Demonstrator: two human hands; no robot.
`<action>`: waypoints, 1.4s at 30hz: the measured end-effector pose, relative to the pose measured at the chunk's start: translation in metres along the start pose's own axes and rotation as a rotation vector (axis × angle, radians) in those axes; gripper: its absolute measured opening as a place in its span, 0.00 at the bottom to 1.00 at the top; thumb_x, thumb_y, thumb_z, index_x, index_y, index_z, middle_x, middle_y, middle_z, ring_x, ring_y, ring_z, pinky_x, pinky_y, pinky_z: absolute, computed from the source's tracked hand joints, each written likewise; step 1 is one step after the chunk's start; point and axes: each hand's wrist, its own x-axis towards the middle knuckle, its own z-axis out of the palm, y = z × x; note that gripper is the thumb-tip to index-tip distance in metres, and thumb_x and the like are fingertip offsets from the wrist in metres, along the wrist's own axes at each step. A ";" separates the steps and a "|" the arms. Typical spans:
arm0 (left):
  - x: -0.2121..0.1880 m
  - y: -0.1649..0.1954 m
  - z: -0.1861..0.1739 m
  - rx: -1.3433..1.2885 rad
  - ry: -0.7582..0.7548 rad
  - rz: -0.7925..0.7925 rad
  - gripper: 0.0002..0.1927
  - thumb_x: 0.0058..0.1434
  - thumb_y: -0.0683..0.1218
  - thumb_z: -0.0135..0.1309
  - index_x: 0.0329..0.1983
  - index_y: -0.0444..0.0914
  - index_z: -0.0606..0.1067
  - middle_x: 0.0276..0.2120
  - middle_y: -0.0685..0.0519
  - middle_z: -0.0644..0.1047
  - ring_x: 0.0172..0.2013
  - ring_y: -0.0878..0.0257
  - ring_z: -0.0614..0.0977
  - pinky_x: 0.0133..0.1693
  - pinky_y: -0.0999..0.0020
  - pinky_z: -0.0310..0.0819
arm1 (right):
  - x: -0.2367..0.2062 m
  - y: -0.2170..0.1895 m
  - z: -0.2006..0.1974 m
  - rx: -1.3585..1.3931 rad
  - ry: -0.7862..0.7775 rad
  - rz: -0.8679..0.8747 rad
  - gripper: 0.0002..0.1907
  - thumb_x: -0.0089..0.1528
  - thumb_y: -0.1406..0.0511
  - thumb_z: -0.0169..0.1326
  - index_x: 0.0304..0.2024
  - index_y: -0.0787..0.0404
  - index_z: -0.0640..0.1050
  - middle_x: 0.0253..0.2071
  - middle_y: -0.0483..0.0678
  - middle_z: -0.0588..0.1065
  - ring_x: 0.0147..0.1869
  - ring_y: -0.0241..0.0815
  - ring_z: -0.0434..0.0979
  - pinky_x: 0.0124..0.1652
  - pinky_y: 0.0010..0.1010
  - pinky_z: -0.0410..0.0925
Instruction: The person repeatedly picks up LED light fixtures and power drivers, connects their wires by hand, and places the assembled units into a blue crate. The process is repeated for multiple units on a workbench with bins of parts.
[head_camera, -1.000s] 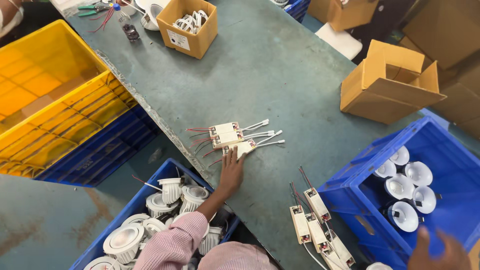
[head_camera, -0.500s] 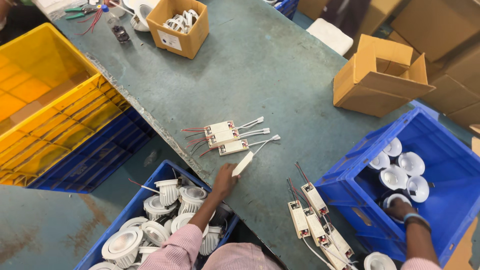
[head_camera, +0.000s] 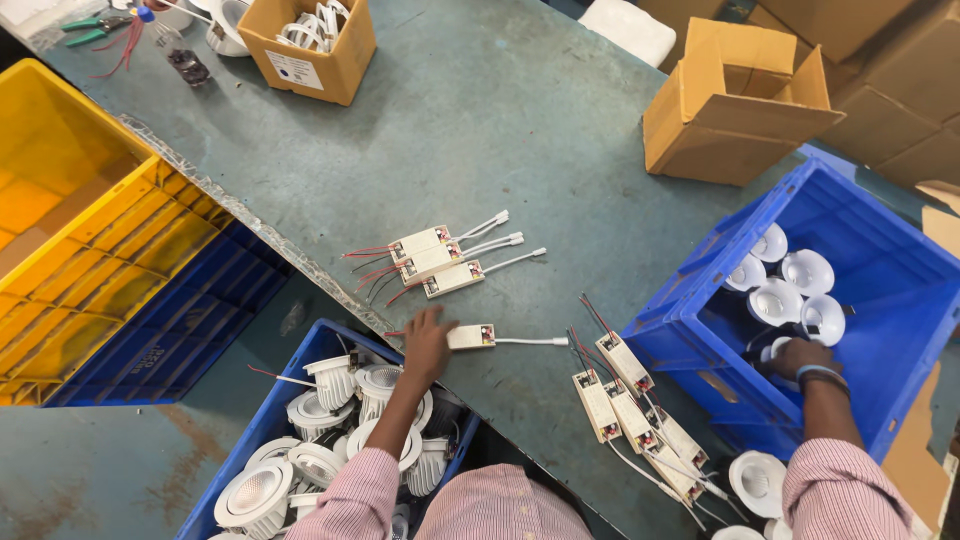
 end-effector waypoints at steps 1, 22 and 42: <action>0.005 0.006 0.005 -0.076 -0.035 0.026 0.22 0.52 0.36 0.53 0.49 0.44 0.81 0.58 0.46 0.73 0.61 0.46 0.73 0.61 0.47 0.63 | 0.001 0.001 0.002 0.004 -0.039 0.009 0.42 0.42 0.41 0.72 0.57 0.46 0.83 0.69 0.56 0.75 0.73 0.64 0.72 0.69 0.55 0.65; -0.047 0.123 0.066 -0.348 -0.305 0.419 0.31 0.51 0.44 0.59 0.61 0.35 0.73 0.55 0.44 0.72 0.61 0.47 0.69 0.67 0.49 0.54 | -0.283 -0.148 -0.002 0.811 0.681 -0.931 0.24 0.41 0.67 0.71 0.38 0.62 0.78 0.60 0.59 0.68 0.66 0.59 0.68 0.62 0.48 0.63; -0.068 0.073 0.015 -0.956 0.156 -0.233 0.10 0.71 0.44 0.54 0.50 0.33 0.78 0.39 0.48 0.79 0.38 0.62 0.78 0.41 0.69 0.73 | -0.229 -0.293 0.056 0.168 0.585 -1.304 0.11 0.61 0.73 0.54 0.46 0.65 0.78 0.69 0.56 0.70 0.64 0.54 0.73 0.60 0.44 0.67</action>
